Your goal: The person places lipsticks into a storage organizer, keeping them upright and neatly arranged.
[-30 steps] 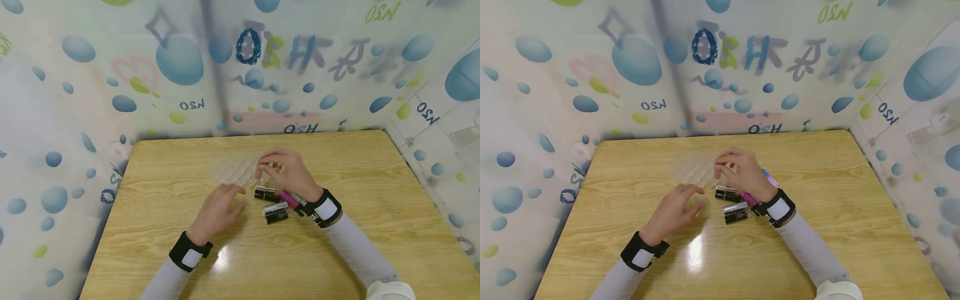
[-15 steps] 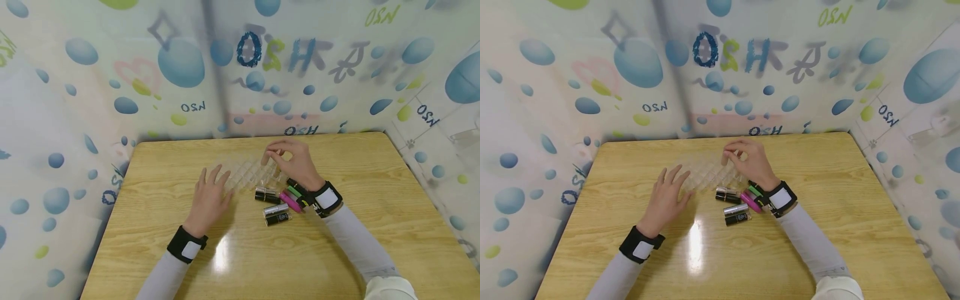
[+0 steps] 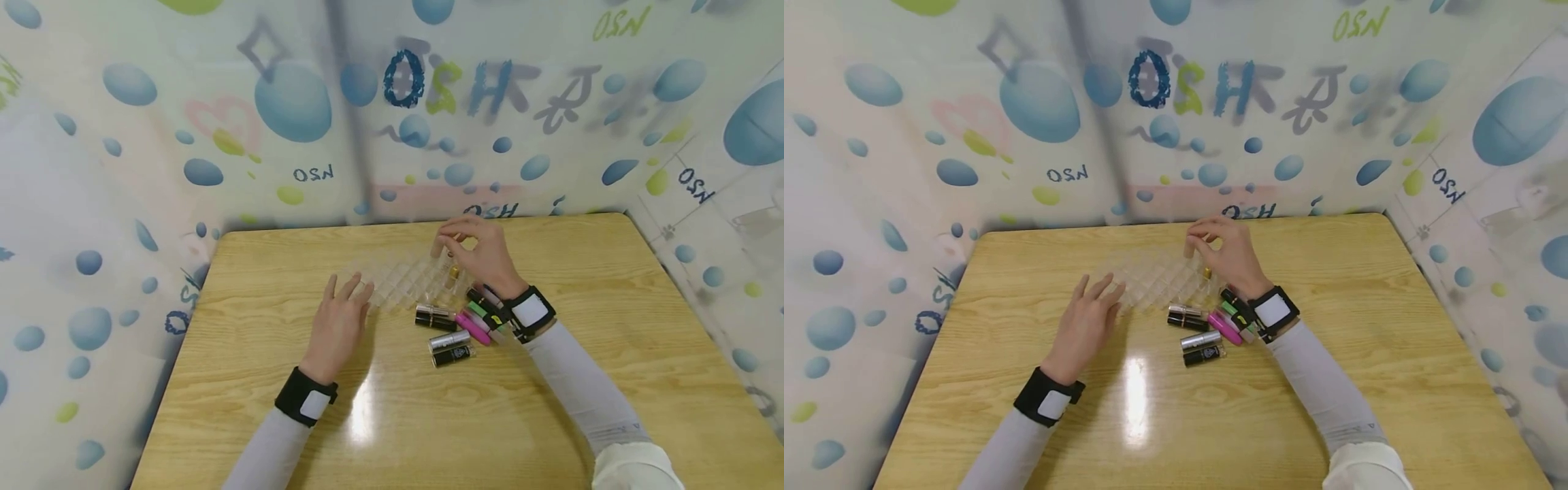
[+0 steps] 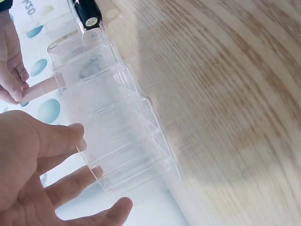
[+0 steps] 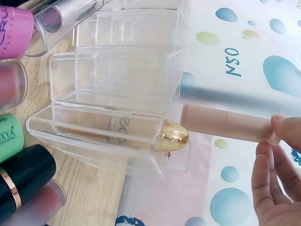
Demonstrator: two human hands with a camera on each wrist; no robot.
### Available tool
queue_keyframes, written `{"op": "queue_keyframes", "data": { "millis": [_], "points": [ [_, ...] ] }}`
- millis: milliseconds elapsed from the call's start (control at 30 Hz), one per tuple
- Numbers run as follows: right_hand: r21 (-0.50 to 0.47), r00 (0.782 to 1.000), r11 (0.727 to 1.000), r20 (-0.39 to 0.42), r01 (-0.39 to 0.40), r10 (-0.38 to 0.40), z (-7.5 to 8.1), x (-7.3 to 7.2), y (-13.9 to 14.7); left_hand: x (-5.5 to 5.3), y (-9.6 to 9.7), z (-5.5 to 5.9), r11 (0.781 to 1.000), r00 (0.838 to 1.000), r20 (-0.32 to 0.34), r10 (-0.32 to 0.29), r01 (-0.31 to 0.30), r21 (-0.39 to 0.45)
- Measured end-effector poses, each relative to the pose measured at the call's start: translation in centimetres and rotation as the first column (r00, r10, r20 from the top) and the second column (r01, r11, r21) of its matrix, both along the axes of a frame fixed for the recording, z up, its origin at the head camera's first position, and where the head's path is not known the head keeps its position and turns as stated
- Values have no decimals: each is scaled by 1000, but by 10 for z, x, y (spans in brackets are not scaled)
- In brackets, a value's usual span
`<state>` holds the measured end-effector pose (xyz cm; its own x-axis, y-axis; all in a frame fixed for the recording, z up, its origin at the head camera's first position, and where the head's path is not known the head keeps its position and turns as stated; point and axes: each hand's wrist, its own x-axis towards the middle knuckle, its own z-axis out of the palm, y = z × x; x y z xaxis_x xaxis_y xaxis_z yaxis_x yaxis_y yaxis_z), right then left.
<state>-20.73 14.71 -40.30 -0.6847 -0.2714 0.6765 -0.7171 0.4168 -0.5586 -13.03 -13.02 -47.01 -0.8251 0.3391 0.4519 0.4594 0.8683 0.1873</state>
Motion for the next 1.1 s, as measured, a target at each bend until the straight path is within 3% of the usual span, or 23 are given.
{"op": "queue_keyframes", "data": {
  "millis": [200,367,600,900,1100],
  "points": [
    [-42,997,998,70,46,-43,-2,-6,4,-2,1,0,1000,1000,17,-3,4,-7],
    [-75,994,996,106,40,-32,-6,-8,4,-1,-1,0,1000,999,34,-8,7,8],
    [-60,990,997,132,51,-43,-10,-10,0,-1,-4,1,1000,1000,29,-10,10,6],
    [-27,985,999,167,43,-37,-43,-34,9,-1,1,0,1000,1000,27,-1,0,23],
    [28,977,999,209,35,-40,-52,-39,11,-2,0,-2,1000,1000,22,-2,2,21]
  ]
}}
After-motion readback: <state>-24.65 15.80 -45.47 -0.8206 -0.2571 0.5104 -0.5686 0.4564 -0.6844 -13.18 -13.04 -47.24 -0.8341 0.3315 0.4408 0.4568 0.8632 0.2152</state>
